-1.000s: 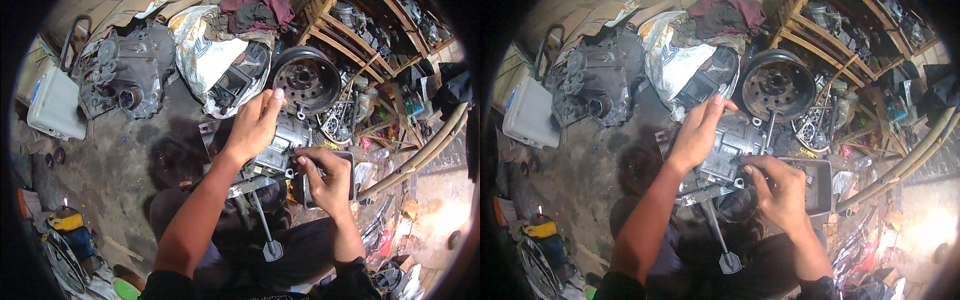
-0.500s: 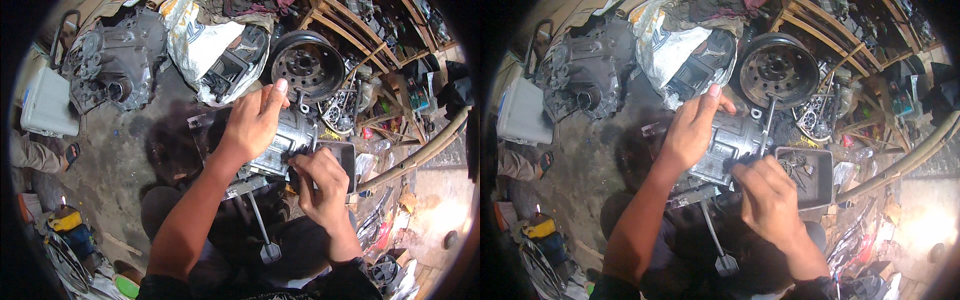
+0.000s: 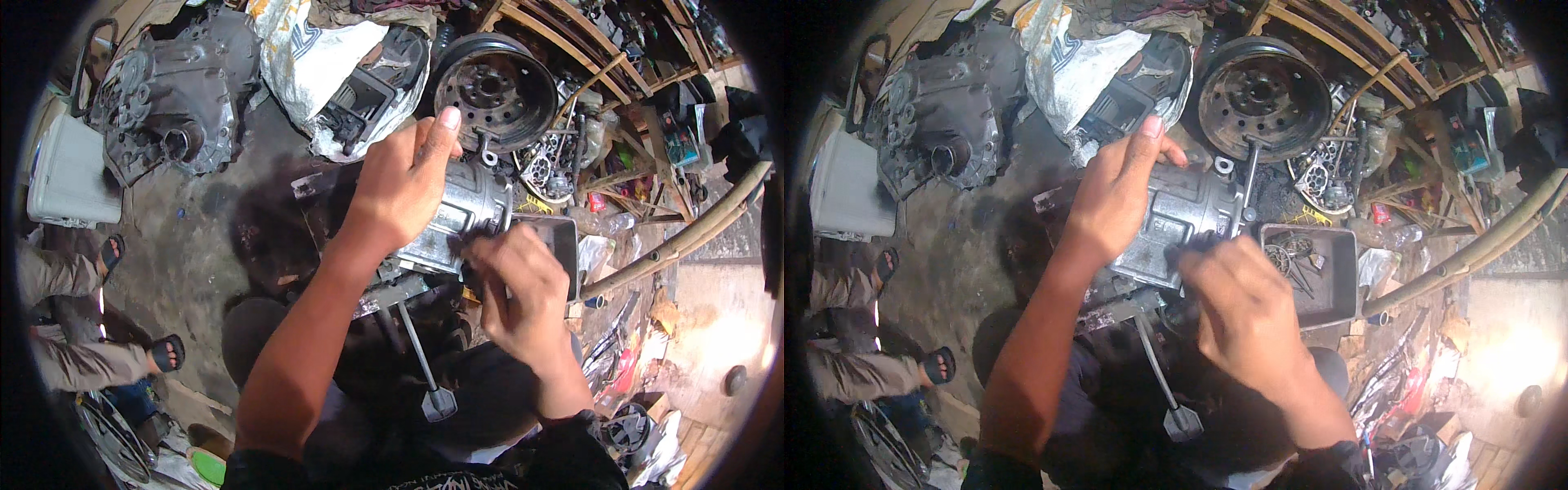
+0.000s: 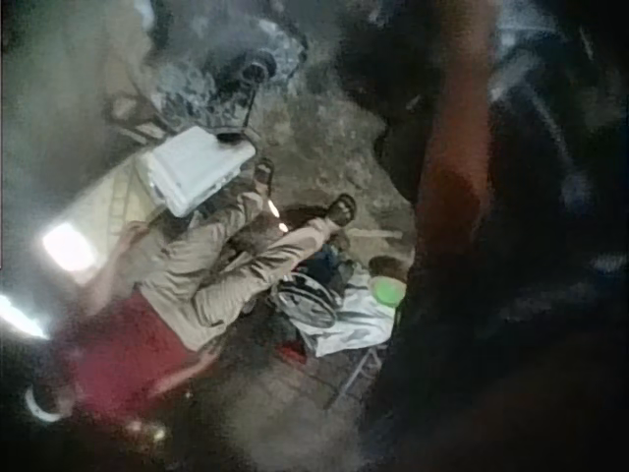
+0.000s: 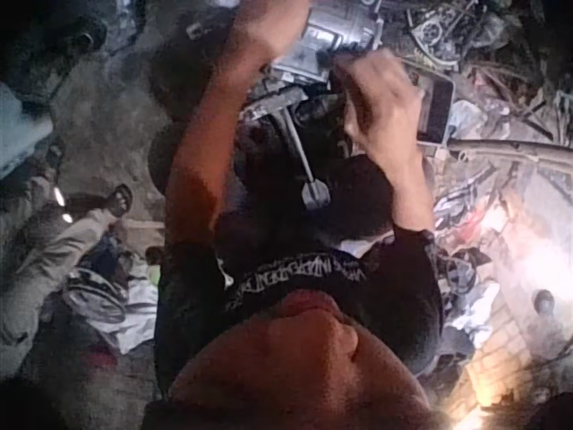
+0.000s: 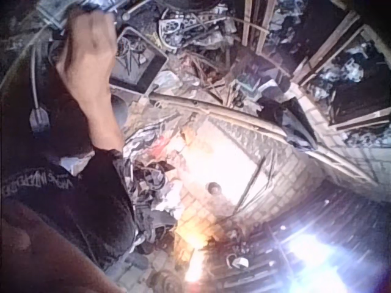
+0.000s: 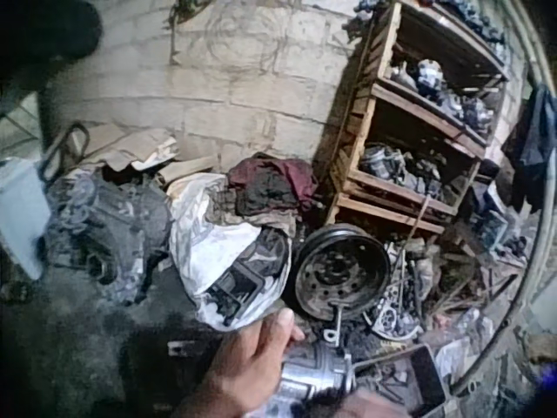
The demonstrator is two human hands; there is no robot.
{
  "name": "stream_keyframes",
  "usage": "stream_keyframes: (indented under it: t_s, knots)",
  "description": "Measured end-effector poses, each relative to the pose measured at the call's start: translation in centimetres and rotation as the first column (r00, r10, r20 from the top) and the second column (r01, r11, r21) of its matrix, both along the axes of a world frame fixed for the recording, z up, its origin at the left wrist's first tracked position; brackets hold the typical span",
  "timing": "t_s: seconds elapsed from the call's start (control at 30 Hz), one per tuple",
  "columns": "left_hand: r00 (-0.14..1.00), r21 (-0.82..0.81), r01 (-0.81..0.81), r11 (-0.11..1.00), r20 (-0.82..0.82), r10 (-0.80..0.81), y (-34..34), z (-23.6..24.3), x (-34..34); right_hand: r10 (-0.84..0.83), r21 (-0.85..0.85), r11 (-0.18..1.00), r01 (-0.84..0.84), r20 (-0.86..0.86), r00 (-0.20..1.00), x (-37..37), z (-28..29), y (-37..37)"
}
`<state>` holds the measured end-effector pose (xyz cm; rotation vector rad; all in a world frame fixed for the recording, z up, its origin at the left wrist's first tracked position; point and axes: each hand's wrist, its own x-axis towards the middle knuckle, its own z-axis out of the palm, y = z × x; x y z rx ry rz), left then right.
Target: The person is seated on the floor in a cluttered workshop, using a wrench to tighten bolts on a metallic mechanical component. They briefly pour liquid from a plastic bottle onto the part before continuing to tighten the bolts.
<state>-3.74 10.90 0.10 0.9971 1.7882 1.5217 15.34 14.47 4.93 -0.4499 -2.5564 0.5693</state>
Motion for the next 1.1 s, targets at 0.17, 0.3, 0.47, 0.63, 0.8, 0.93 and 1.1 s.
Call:
stream_keyframes:
  t_s: [0.17,0.3,0.47,0.63,0.8,0.93,1.1]
  knots:
    - [1.000,-0.002,0.000,1.000,-0.018,0.000,0.1,-0.2,-0.1,-0.022,0.060,0.998,0.021,0.020,1.000,0.0,-0.3,0.4]
    - [1.000,0.002,-0.005,1.000,-0.008,0.005,0.3,-0.1,0.0,0.059,0.036,0.998,-0.061,0.052,0.997,0.9,-0.1,-0.7]
    - [1.000,0.038,-0.008,0.999,0.003,0.008,0.1,-0.3,-0.1,0.040,0.119,0.992,-0.050,0.089,0.995,0.2,0.1,0.4]
    - [1.000,0.030,0.007,1.000,-0.014,-0.007,0.6,-0.6,0.0,0.051,0.143,0.987,-0.065,0.101,0.994,0.1,0.4,0.7]
    - [1.000,0.015,-0.020,1.000,-0.009,0.020,0.3,-0.6,0.0,0.096,0.094,0.990,-0.110,0.141,0.985,0.5,1.1,-0.6]
    - [1.000,0.016,-0.014,1.000,0.001,0.014,0.3,-0.1,0.1,-0.020,0.090,0.996,0.022,-0.022,1.000,0.5,0.6,1.3]
    - [1.000,0.033,-0.011,0.999,-0.018,0.012,0.4,-0.7,-0.1,-0.061,-0.076,0.996,0.054,-0.095,0.994,0.7,1.0,0.7]
